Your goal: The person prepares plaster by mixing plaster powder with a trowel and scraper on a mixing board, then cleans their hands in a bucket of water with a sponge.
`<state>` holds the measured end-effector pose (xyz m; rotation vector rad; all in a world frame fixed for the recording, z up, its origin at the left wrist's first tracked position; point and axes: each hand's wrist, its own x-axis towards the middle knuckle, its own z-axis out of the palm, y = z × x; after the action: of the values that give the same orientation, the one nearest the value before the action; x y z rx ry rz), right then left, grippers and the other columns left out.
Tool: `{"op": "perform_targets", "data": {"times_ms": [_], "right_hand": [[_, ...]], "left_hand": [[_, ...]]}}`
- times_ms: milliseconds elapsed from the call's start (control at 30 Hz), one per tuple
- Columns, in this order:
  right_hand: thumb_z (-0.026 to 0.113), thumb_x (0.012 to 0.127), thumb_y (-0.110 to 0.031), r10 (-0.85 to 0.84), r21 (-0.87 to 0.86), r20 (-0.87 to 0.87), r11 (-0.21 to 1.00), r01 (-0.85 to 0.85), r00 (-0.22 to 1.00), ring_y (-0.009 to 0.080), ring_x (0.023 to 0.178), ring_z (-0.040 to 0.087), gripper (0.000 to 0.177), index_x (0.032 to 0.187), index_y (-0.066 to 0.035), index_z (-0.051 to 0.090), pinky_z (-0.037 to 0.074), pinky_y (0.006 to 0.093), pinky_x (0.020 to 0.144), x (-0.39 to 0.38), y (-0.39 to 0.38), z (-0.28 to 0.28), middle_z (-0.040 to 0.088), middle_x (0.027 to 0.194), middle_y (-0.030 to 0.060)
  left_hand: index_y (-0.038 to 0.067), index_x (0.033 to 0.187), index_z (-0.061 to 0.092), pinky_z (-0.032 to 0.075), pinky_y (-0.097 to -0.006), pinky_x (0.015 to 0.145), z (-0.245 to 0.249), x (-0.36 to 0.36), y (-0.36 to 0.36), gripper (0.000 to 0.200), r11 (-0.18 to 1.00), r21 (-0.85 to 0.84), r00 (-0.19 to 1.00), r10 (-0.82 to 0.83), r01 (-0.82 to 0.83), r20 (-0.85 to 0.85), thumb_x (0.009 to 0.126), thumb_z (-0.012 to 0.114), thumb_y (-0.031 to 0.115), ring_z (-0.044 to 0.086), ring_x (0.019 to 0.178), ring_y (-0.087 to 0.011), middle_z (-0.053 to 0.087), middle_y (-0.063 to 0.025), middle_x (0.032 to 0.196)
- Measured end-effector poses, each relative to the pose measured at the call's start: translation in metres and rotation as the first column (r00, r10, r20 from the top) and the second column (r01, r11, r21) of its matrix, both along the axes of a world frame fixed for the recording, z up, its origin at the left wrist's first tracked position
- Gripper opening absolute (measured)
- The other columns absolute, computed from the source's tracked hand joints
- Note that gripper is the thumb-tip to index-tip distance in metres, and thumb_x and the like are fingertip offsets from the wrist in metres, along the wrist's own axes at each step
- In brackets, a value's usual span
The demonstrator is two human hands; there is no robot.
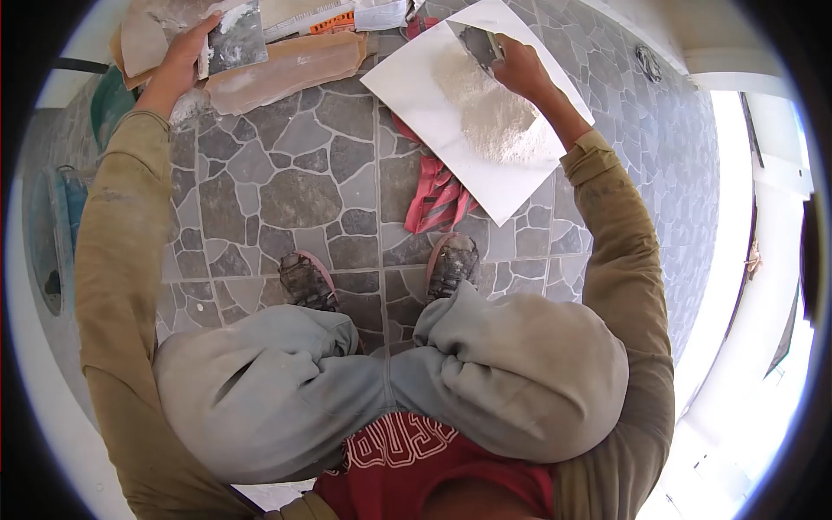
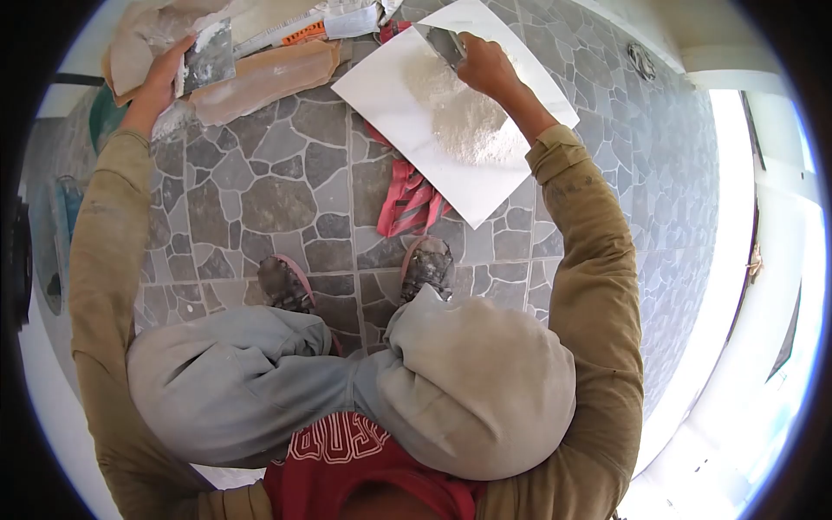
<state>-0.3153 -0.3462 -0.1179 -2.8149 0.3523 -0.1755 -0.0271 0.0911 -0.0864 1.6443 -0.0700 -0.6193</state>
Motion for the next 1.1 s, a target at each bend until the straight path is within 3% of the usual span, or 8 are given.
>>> {"op": "perform_targets", "data": {"times_ms": [233,267,367,700,800,900,1000,1100], "right_hand": [[0.059,0.075,0.000,0.208,0.010,-0.189,0.978,-0.210,0.960,0.0372,0.078,0.067,0.026,0.099,0.001,0.070,0.052,0.0408,0.074,-0.030,-0.008,0.009,0.068,0.088,0.0234],[0.060,0.076,0.001,0.215,0.005,-0.250,0.975,-0.221,0.944,0.0345,0.079,0.067,0.031,0.106,-0.005,0.070,0.053,0.0397,0.075,-0.035,-0.012,0.009,0.069,0.092,0.0191],[0.059,0.076,0.006,0.332,0.029,-0.151,0.943,-0.331,0.931,0.0330,0.081,0.067,0.034,0.104,-0.008,0.072,0.053,0.0394,0.076,-0.053,-0.021,0.007,0.070,0.094,0.0158],[0.060,0.079,0.007,0.329,0.045,-0.265,0.943,-0.329,0.907,0.0281,0.081,0.068,0.031,0.103,-0.008,0.073,0.053,0.0369,0.076,-0.097,-0.041,0.016,0.071,0.096,0.0137],[0.065,0.087,-0.009,0.179,0.154,0.007,0.972,-0.178,0.984,0.0235,0.069,0.065,0.015,0.098,-0.004,0.071,0.051,0.0348,0.067,-0.106,-0.049,0.024,0.070,0.078,0.0123],[0.067,0.086,-0.027,-0.141,0.192,-0.195,0.965,0.179,0.971,0.0145,0.057,0.058,0.028,0.089,0.001,0.070,0.046,0.0332,0.056,-0.121,-0.039,0.053,0.065,0.067,0.0105],[0.068,0.084,-0.030,-0.167,0.303,-0.037,0.938,0.170,0.985,0.0137,0.056,0.057,0.032,0.086,0.002,0.069,0.045,0.0322,0.055,-0.134,-0.023,0.026,0.064,0.064,0.0095],[0.067,0.077,-0.023,-0.163,0.253,-0.108,0.949,0.186,0.981,0.0349,0.059,0.062,0.029,0.084,0.004,0.067,0.049,0.0414,0.061,-0.138,-0.012,0.006,0.063,0.066,0.0235]], "left_hand": [[0.001,0.122,0.057,0.049,-0.0311,0.084,-0.004,-0.002,-0.008,0.053,0.995,0.078,0.998,0.060,-0.060,0.012,0.084,0.071,0.036,0.061,0.097,-0.0183,0.062,-0.0080,0.113],[0.001,0.121,0.058,0.049,-0.0312,0.085,-0.002,-0.003,-0.012,0.052,0.992,0.102,0.998,0.069,-0.068,0.000,0.084,0.071,0.036,0.060,0.097,-0.0184,0.062,-0.0081,0.113],[0.001,0.120,0.059,0.049,-0.0315,0.084,-0.003,-0.006,-0.022,0.052,0.990,0.127,0.998,0.058,-0.058,0.001,0.084,0.071,0.036,0.061,0.096,-0.0182,0.062,-0.0075,0.111],[-0.001,0.121,0.056,0.050,-0.0287,0.083,0.001,-0.004,-0.008,0.050,0.986,0.167,1.000,0.006,-0.007,0.005,0.087,0.068,0.033,0.061,0.093,-0.0156,0.061,-0.0064,0.108],[-0.002,0.126,0.054,0.048,-0.0291,0.086,0.001,0.004,0.002,0.054,0.986,0.164,0.999,0.017,-0.024,0.041,0.087,0.068,0.033,0.058,0.099,-0.0166,0.059,-0.0071,0.115],[-0.002,0.128,0.053,0.047,-0.0291,0.088,-0.002,0.015,0.009,0.056,0.977,0.203,0.994,0.053,-0.073,0.100,0.087,0.068,0.034,0.057,0.101,-0.0169,0.058,-0.0072,0.118],[0.001,0.129,0.052,0.048,-0.0302,0.088,-0.013,0.034,0.021,0.056,0.977,0.211,0.998,0.026,-0.038,0.060,0.088,0.066,0.037,0.059,0.103,-0.0181,0.058,-0.0076,0.120],[0.000,0.128,0.053,0.048,-0.0308,0.087,-0.014,0.041,0.024,0.056,0.968,0.248,0.997,0.029,-0.045,0.068,0.088,0.066,0.037,0.059,0.103,-0.0185,0.059,-0.0075,0.118]]}}
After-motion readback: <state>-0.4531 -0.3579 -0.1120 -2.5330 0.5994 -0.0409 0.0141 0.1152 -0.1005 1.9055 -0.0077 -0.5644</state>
